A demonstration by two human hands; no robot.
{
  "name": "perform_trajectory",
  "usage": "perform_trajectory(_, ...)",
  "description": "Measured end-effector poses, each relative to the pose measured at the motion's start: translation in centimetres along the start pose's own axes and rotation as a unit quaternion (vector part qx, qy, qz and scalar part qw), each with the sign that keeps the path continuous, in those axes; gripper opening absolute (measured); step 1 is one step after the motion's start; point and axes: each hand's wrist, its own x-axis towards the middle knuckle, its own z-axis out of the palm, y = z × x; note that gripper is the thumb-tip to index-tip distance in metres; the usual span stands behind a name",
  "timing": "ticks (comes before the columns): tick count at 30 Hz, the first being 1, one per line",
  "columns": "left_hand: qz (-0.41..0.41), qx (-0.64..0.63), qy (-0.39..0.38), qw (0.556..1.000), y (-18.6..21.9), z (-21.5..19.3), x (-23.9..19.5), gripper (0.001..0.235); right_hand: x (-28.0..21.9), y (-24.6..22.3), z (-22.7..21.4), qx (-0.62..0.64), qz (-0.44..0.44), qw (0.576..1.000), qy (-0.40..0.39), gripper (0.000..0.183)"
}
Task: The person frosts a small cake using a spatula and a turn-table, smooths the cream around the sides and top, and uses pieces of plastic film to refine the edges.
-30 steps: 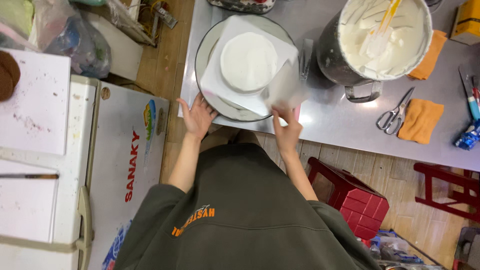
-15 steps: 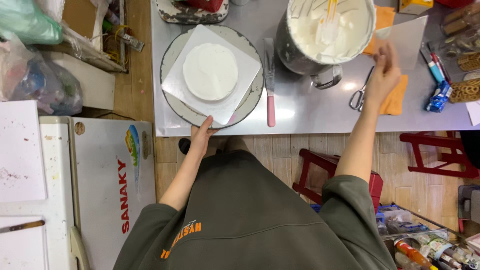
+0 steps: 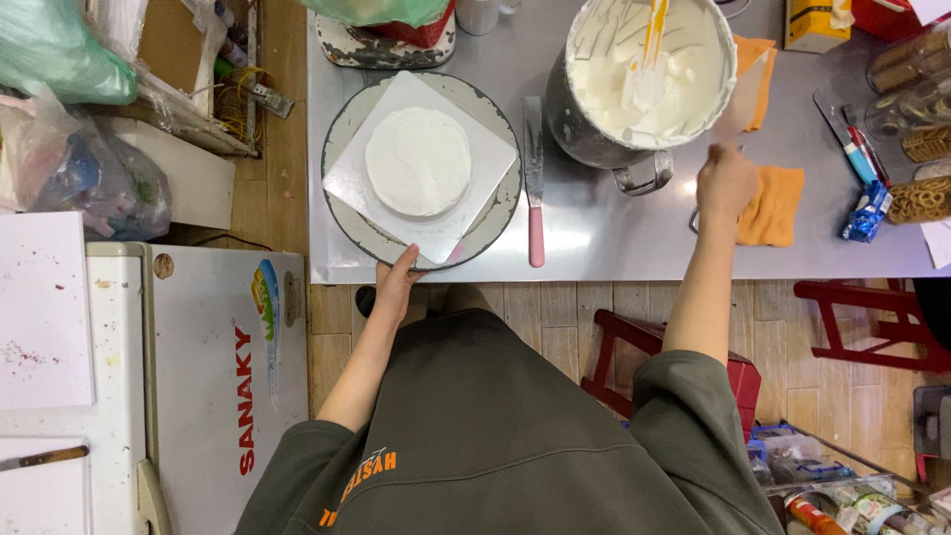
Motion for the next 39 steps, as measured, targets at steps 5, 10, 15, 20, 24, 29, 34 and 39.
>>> perform_trajectory(5,0.007,0.003,-0.016,1.000,0.0,-0.1,0.1,0.063,-2.5,2.3,-0.1,0.008,0.035,0.999,0.025,0.024)
perform_trajectory(10,0.004,0.029,-0.012,0.999,0.0,-0.3,0.2,0.064,-0.5,2.8,-3.1,0.608,0.268,0.740,0.104,0.015)
perform_trajectory(15,0.015,0.011,-0.019,1.000,0.2,-0.3,0.2,0.069,1.9,0.5,-1.3,0.710,0.252,0.657,0.005,0.010)
perform_trajectory(20,0.013,0.033,0.004,0.999,-0.1,-0.8,0.3,0.068,2.1,-1.7,0.8,0.671,0.309,0.672,0.041,0.012)
perform_trajectory(24,0.018,0.058,0.010,0.998,-0.4,-1.0,0.6,0.066,2.2,-1.8,0.5,0.645,0.337,0.686,0.026,0.016)
perform_trajectory(29,0.032,0.023,-0.013,0.999,-0.5,-1.2,0.6,0.066,1.5,-1.1,0.4,0.650,0.330,0.684,0.029,0.016)
perform_trajectory(34,0.032,0.031,-0.003,0.999,-1.1,-1.5,1.0,0.067,0.1,0.0,0.2,0.630,0.377,0.676,0.063,0.013)
perform_trajectory(39,0.024,0.037,-0.007,0.999,-1.2,-2.1,1.0,0.066,-1.8,0.2,-1.3,0.633,0.295,0.699,0.153,0.009)
